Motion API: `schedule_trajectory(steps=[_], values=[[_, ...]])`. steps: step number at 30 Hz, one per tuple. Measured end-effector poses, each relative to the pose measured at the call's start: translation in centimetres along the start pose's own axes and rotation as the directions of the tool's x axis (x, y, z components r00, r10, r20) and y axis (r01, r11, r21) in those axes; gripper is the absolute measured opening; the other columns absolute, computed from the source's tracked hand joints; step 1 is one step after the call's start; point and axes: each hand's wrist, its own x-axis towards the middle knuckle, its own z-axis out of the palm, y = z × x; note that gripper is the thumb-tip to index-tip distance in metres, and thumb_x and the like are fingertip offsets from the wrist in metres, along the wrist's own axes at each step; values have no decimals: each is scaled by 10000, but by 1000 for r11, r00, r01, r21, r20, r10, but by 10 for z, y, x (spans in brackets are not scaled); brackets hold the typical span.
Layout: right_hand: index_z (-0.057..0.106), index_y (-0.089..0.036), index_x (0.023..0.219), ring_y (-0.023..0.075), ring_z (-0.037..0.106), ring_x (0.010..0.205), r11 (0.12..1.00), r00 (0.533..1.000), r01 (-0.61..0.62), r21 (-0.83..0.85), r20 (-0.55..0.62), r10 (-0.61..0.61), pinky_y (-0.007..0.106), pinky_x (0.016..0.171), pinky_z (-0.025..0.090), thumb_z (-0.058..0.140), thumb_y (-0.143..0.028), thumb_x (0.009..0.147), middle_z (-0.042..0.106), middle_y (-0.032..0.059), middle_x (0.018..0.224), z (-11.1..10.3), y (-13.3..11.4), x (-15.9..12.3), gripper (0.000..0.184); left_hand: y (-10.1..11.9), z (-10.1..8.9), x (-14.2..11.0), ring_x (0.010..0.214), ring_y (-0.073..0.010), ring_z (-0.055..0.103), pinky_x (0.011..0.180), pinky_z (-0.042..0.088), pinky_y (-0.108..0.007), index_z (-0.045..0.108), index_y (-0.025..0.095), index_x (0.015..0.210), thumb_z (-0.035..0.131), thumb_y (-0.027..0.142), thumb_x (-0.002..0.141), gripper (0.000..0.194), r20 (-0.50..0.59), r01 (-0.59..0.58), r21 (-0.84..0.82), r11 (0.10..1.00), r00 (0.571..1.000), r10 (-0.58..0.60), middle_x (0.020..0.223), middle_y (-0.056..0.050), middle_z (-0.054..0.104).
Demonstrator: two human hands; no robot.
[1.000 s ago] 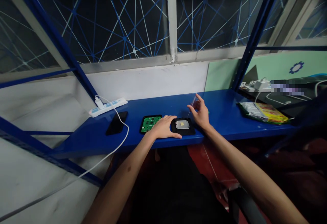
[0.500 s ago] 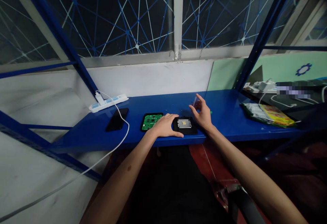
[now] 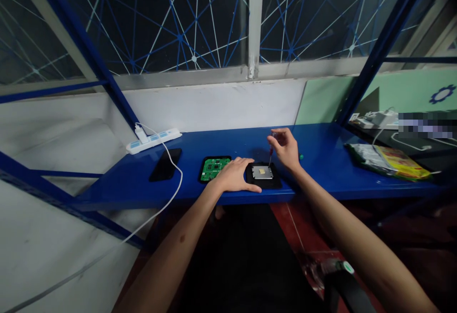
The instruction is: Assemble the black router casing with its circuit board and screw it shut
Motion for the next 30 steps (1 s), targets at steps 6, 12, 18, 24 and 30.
schedule_trajectory(steps=[6, 12, 18, 24, 30], values=[[653, -224, 931, 140, 623, 605, 990, 999, -42, 138, 10, 41, 287, 569, 535, 745, -417, 828, 625, -32, 677, 2, -7, 5, 237, -2, 2, 0, 1321, -356, 493, 1084, 422, -466, 428, 221, 1463, 730, 821, 632, 1068, 3, -2, 1, 1000, 1000, 2, 1430, -126, 544], [651, -242, 966, 138, 636, 612, 973, 997, -73, 218, 42, 65, 267, 517, 528, 749, -411, 829, 640, -28, 715, -1, -13, 0, 238, -2, 3, 0, 1314, -358, 498, 1080, 422, -462, 422, 224, 1468, 724, 821, 639, 1065, 0, -1, 10, 1000, 1000, 1, 1428, -132, 543], [614, -270, 1149, 140, 689, 652, 955, 975, -133, 265, 209, 77, 273, 545, 528, 599, -478, 941, 724, 7, 832, 6, -18, -9, 295, -3, 3, 1, 1326, -350, 486, 1084, 418, -461, 423, 217, 1469, 709, 831, 645, 1066, -8, -18, 8, 1000, 1000, 18, 1439, -132, 540], [604, -275, 1080, 111, 660, 595, 949, 989, -135, 284, 93, 113, 240, 503, 490, 626, -508, 917, 687, -16, 812, 15, -11, -10, 286, -3, 5, 1, 1327, -348, 488, 1094, 409, -463, 427, 228, 1464, 709, 836, 640, 1062, -10, -10, 20, 1000, 1000, 10, 1440, -126, 541], [628, -269, 1092, 115, 664, 593, 953, 991, -134, 272, 62, 121, 231, 478, 504, 635, -523, 905, 656, -19, 777, 10, -10, -4, 314, -2, 4, 1, 1315, -358, 493, 1077, 416, -474, 426, 227, 1461, 686, 852, 645, 1060, -10, -17, 13, 1000, 1000, 18, 1433, -127, 544]])
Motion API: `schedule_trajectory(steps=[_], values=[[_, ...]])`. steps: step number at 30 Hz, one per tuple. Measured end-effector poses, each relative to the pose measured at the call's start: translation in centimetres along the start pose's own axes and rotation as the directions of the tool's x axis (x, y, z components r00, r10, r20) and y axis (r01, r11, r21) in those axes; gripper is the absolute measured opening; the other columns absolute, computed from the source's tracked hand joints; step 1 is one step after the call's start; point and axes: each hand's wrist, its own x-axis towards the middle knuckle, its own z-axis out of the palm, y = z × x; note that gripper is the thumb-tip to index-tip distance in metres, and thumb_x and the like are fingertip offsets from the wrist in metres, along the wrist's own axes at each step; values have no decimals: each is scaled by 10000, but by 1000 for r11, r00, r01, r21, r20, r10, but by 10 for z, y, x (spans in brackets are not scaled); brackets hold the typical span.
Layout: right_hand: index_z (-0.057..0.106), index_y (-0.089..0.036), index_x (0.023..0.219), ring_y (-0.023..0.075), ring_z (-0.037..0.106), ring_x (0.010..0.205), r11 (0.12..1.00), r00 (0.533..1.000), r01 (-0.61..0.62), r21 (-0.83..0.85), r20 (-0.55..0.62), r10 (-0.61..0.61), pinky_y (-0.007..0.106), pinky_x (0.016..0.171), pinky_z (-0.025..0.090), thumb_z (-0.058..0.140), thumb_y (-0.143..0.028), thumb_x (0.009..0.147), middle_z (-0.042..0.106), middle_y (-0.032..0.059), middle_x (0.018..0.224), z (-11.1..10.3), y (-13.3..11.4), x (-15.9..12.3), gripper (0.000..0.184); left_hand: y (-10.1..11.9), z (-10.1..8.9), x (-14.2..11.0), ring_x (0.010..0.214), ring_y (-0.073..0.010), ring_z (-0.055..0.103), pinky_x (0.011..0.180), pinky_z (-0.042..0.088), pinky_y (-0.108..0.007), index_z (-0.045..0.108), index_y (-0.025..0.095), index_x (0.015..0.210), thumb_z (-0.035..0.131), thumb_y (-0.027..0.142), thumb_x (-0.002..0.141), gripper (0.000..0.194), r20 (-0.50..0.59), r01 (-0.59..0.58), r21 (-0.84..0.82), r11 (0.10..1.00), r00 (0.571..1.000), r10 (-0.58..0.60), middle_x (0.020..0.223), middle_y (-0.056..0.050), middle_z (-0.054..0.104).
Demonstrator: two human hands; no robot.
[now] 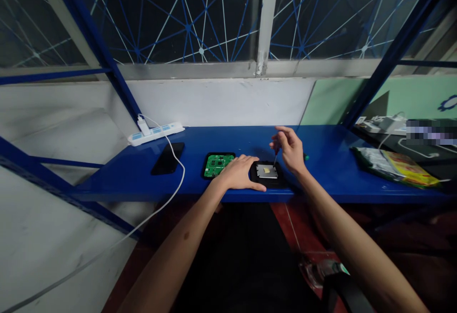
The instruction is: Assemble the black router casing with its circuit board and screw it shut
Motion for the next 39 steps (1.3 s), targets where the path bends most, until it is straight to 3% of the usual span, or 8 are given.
schedule_trajectory(steps=[8, 12, 16, 23, 28, 32, 35, 39], values=[[563, -268, 1013, 130, 705, 623, 992, 996, -72, 102, -45, 77, 266, 561, 592, 551, -563, 935, 704, -16, 795, -13, 1, -3, 306, 0, 0, 0, 1284, -353, 513, 1056, 426, -458, 443, 236, 1439, 691, 851, 635, 1042, 6, 3, 7, 1000, 1000, -3, 1404, -106, 569], [602, -257, 942, 123, 700, 624, 997, 999, -45, 56, -27, 47, 256, 543, 582, 726, -532, 819, 678, -20, 847, -9, -5, -2, 326, 0, 0, 0, 1297, -353, 505, 1066, 418, -463, 440, 230, 1444, 680, 853, 651, 1037, 3, -9, 14, 1000, 1000, 9, 1426, -111, 554], [607, -247, 857, 123, 693, 619, 1000, 999, -12, 8, -35, 12, 241, 544, 565, 810, -471, 747, 606, -55, 727, -3, -10, -2, 321, -1, 1, 0, 1318, -348, 490, 1086, 402, -463, 436, 225, 1451, 680, 848, 660, 1035, -5, -14, 18, 1000, 1000, 14, 1444, -119, 540], [601, -280, 1166, 154, 726, 766, 1000, 1000, -8, -27, 6, 9, 305, 678, 589, 563, -503, 955, 732, 19, 891, -2, -11, -7, 309, 0, 1, 0, 1303, -355, 499, 1076, 410, -476, 437, 225, 1453, 683, 850, 655, 1043, -4, -5, 5, 1000, 1000, 5, 1430, -120, 552], [594, -255, 1039, 166, 733, 792, 999, 999, -32, 39, 2, 32, 327, 704, 591, 478, -536, 981, 737, 41, 952, -3, -11, -9, 310, 0, 0, 0, 1304, -359, 492, 1078, 402, -478, 437, 235, 1454, 672, 854, 661, 1033, 4, -3, 1, 1000, 1000, 3, 1437, -108, 549], [616, -235, 886, 140, 685, 676, 999, 999, -1, -44, -32, -1, 283, 615, 562, 662, -525, 879, 671, -2, 800, -5, -13, -4, 293, 1, 0, -1, 1308, -357, 490, 1074, 406, -469, 433, 232, 1457, 679, 850, 653, 1044, 0, 5, -3, 1000, 1000, -5, 1437, -112, 546], [657, -234, 945, 141, 672, 667, 997, 1000, 9, -71, -20, -10, 281, 613, 555, 709, -485, 856, 663, -15, 746, -5, -15, -3, 271, 2, -1, -1, 1306, -358, 494, 1074, 405, -473, 435, 236, 1456, 674, 856, 653, 1042, 2, 7, -7, 1000, 1000, -7, 1428, -115, 551], [639, -251, 1060, 140, 698, 703, 999, 1000, 7, -49, -18, -7, 281, 630, 560, 567, -526, 949, 710, 1, 799, -1, -14, -5, 305, 2, -1, -1, 1303, -349, 495, 1069, 416, -465, 455, 229, 1440, 684, 853, 651, 1031, -8, -2, -4, 1000, 1000, 2, 1419, -116, 557]])
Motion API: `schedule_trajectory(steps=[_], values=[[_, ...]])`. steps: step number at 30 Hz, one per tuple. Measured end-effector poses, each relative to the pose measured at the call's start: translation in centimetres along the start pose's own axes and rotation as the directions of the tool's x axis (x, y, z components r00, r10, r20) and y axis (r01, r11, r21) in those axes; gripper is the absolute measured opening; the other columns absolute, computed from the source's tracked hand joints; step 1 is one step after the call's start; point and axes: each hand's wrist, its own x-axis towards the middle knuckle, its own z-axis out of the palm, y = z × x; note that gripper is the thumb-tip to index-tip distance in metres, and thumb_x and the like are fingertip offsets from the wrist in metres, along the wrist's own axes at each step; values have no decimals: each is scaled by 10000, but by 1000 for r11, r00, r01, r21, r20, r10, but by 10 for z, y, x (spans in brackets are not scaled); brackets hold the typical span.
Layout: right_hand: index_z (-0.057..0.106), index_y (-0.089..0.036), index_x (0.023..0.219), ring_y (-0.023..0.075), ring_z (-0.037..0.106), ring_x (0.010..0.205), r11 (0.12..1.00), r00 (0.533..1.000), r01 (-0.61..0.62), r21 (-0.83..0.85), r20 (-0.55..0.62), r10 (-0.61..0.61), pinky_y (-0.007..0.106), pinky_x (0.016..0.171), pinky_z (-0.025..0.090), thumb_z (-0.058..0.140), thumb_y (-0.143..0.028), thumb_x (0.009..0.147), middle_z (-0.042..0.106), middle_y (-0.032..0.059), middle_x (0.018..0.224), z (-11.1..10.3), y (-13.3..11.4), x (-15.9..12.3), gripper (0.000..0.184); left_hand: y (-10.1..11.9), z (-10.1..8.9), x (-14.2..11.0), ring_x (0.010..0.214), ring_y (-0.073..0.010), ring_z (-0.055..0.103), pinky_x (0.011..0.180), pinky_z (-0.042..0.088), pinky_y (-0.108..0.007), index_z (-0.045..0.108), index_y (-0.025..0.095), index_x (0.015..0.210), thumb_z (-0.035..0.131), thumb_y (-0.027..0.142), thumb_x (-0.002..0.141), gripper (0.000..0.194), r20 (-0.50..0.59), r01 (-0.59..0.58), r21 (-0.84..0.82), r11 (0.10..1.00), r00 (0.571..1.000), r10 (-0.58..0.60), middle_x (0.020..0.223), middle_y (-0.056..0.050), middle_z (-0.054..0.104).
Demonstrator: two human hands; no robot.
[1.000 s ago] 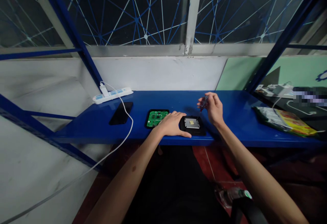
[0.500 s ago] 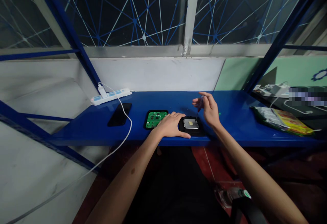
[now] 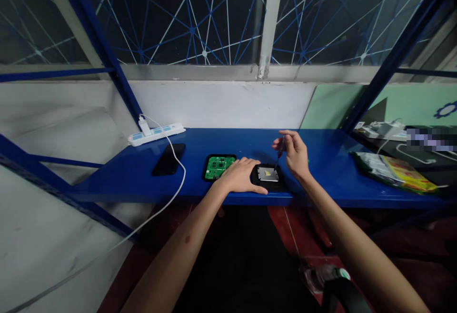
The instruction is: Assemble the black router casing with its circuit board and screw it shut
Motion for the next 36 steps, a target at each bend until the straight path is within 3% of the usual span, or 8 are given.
schedule_trajectory(steps=[4, 11, 14, 18, 21, 28, 32, 36], values=[[616, -245, 980, 141, 712, 723, 999, 1000, -8, 33, -9, 8, 267, 605, 555, 509, -570, 965, 742, 25, 875, 6, 2, -3, 342, -1, 1, 0, 1303, -352, 496, 1079, 408, -479, 453, 229, 1441, 674, 858, 654, 1031, -5, -5, 7, 1000, 1000, 5, 1416, -118, 560], [605, -237, 842, 132, 657, 601, 999, 998, -39, 28, -41, 40, 233, 479, 501, 758, -519, 798, 644, -30, 690, 5, 3, 5, 323, 0, 1, 0, 1323, -356, 485, 1101, 387, -483, 446, 239, 1443, 681, 851, 653, 1027, -6, 0, 0, 1000, 1000, 0, 1431, -117, 550], [649, -234, 872, 136, 658, 619, 999, 998, -42, 19, -43, 43, 243, 491, 512, 769, -479, 796, 647, -23, 716, 4, 2, 7, 283, 1, 0, 0, 1309, -354, 496, 1084, 402, -476, 450, 241, 1440, 683, 847, 655, 1018, -3, 1, -6, 1000, 1000, -1, 1424, -115, 556], [652, -261, 1059, 149, 697, 712, 999, 999, -39, 20, 28, 38, 272, 585, 555, 638, -506, 905, 721, 13, 836, 7, 0, 1, 289, 1, -1, 0, 1304, -357, 498, 1068, 414, -470, 462, 232, 1436, 695, 836, 658, 1012, -9, 0, -6, 1000, 1000, 0, 1416, -118, 561], [608, -265, 1035, 145, 705, 722, 999, 998, -35, 37, 49, 33, 264, 586, 546, 526, -538, 964, 734, 16, 844, 10, 2, -2, 294, 1, 0, 0, 1297, -354, 504, 1067, 414, -468, 468, 214, 1434, 683, 847, 660, 1023, -16, -7, -5, 1000, 1000, 7, 1415, -126, 562], [619, -244, 933, 141, 668, 638, 1000, 1000, -13, -8, -4, 13, 204, 423, 408, 692, -545, 853, 630, -25, 704, 14, 3, 0, 320, 1, 2, 0, 1307, -356, 494, 1084, 393, -473, 449, 237, 1446, 650, 871, 662, 1028, 0, 7, 10, 1000, 1000, -7, 1431, -109, 552], [627, -245, 1044, 130, 661, 606, 1000, 1000, 9, -16, -23, -10, 222, 450, 417, 536, -566, 952, 658, -10, 719, 19, 1, -4, 346, 1, 2, 0, 1305, -361, 497, 1081, 400, -478, 453, 238, 1443, 658, 874, 648, 1039, -7, 11, 2, 1000, 1000, -11, 1421, -113, 557], [583, -253, 1016, 117, 611, 533, 999, 998, 36, -4, -56, -36, 234, 461, 423, 433, -577, 994, 661, -18, 664, 19, 2, -8, 359, 1, 2, -1, 1305, -356, 502, 1090, 396, -481, 454, 244, 1443, 669, 862, 651, 1027, -18, 5, -12, 1000, 1000, -5, 1423, -110, 557]])
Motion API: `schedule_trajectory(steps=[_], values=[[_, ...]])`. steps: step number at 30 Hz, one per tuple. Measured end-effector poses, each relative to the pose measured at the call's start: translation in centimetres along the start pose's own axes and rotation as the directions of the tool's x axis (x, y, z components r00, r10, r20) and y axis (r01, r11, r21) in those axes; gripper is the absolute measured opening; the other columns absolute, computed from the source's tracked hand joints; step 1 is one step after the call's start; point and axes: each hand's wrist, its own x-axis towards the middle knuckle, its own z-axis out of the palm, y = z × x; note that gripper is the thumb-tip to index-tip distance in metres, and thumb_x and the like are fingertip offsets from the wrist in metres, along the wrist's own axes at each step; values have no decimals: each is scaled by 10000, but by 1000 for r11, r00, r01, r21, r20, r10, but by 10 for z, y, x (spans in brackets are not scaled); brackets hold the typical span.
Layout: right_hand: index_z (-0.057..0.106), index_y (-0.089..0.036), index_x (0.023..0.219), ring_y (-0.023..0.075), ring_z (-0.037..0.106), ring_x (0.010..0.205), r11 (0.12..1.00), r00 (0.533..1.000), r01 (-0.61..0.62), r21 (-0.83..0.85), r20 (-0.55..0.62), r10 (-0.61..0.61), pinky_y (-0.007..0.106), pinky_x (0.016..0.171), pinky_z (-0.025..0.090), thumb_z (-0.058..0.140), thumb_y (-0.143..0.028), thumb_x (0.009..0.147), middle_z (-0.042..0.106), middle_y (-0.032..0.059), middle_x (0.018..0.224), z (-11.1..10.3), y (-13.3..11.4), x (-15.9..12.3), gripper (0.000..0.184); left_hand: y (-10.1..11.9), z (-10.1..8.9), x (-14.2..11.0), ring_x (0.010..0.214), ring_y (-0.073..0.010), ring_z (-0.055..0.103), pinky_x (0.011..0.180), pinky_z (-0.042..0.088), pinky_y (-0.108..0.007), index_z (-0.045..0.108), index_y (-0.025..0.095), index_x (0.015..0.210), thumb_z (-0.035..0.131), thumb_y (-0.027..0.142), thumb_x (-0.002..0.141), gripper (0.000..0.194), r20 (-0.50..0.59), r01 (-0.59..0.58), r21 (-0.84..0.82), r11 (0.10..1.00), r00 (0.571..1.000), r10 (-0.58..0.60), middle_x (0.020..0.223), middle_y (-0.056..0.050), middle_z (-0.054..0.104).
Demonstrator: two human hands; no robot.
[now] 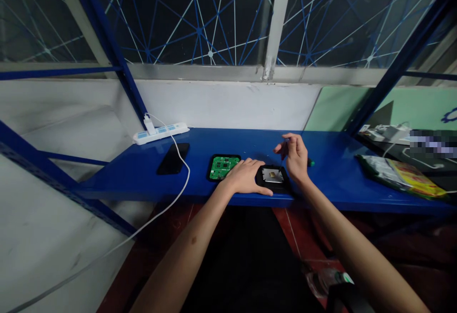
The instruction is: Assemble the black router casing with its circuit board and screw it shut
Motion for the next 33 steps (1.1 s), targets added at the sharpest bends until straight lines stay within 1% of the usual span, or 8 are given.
schedule_trajectory(steps=[4, 8, 12, 16, 18, 22, 28, 33], values=[[572, -250, 939, 128, 660, 603, 1000, 1000, 12, -9, -18, -12, 251, 515, 497, 499, -603, 955, 672, -7, 754, -6, 2, 2, 361, -1, 1, 0, 1315, -355, 496, 1103, 385, -480, 457, 246, 1438, 679, 852, 653, 1016, -6, -9, 7, 1000, 1000, 9, 1425, -107, 560], [621, -251, 953, 116, 631, 548, 999, 999, 13, -48, -29, -14, 231, 456, 452, 677, -510, 882, 617, -38, 680, -8, 1, 3, 274, -1, 1, 0, 1335, -361, 475, 1112, 375, -500, 445, 233, 1450, 656, 871, 656, 1040, 4, -8, 3, 1000, 1000, 8, 1446, -120, 541], [638, -254, 1088, 137, 686, 597, 998, 998, 26, -59, -48, -29, 253, 487, 481, 550, -512, 963, 665, -9, 735, -6, 0, -1, 299, -1, 0, 0, 1310, -354, 495, 1103, 386, -493, 454, 230, 1445, 669, 864, 651, 1038, 3, -9, -3, 1000, 1000, 9, 1432, -121, 551], [618, -240, 1042, 144, 711, 651, 997, 998, 44, -60, -47, -47, 255, 527, 505, 475, -508, 1001, 720, 17, 787, -8, -1, -5, 307, 0, 0, 0, 1290, -354, 511, 1090, 392, -480, 470, 235, 1426, 679, 858, 645, 1021, -1, -4, 2, 1000, 1000, 4, 1411, -113, 568], [611, -238, 1008, 140, 709, 661, 997, 997, 50, -65, -49, -54, 241, 512, 496, 539, -503, 972, 720, 13, 816, -10, 0, -5, 277, 0, 0, 0, 1284, -355, 515, 1081, 398, -473, 471, 238, 1422, 676, 858, 646, 1014, -1, -1, 9, 1000, 1000, 1, 1403, -107, 574], [625, -231, 904, 116, 644, 565, 994, 996, 54, -96, -62, -60, 228, 468, 472, 715, -441, 866, 643, -35, 708, -12, -1, 0, 232, 1, 0, 0, 1293, -349, 509, 1085, 394, -462, 465, 236, 1424, 669, 854, 658, 1005, 1, -10, 21, 1000, 1000, 10, 1420, -101, 564], [644, -243, 1140, 156, 708, 715, 981, 996, 86, -172, 22, -84, 284, 576, 532, 516, -425, 998, 732, 35, 873, -11, -4, -4, 264, 1, -1, 0, 1299, -344, 503, 1093, 384, -473, 457, 224, 1433, 667, 851, 668, 1011, 3, -14, 12, 1000, 1000, 14, 1421, -100, 562], [596, -259, 1119, 149, 704, 772, 955, 988, 153, -255, 35, -149, 287, 600, 547, 463, -419, 1021, 700, 52, 1042, -14, 5, -10, 230, 1, -1, 0, 1293, -343, 508, 1102, 370, -469, 477, 206, 1409, 673, 847, 665, 1002, -1, -18, 18, 1000, 1000, 18, 1401, -113, 574]])
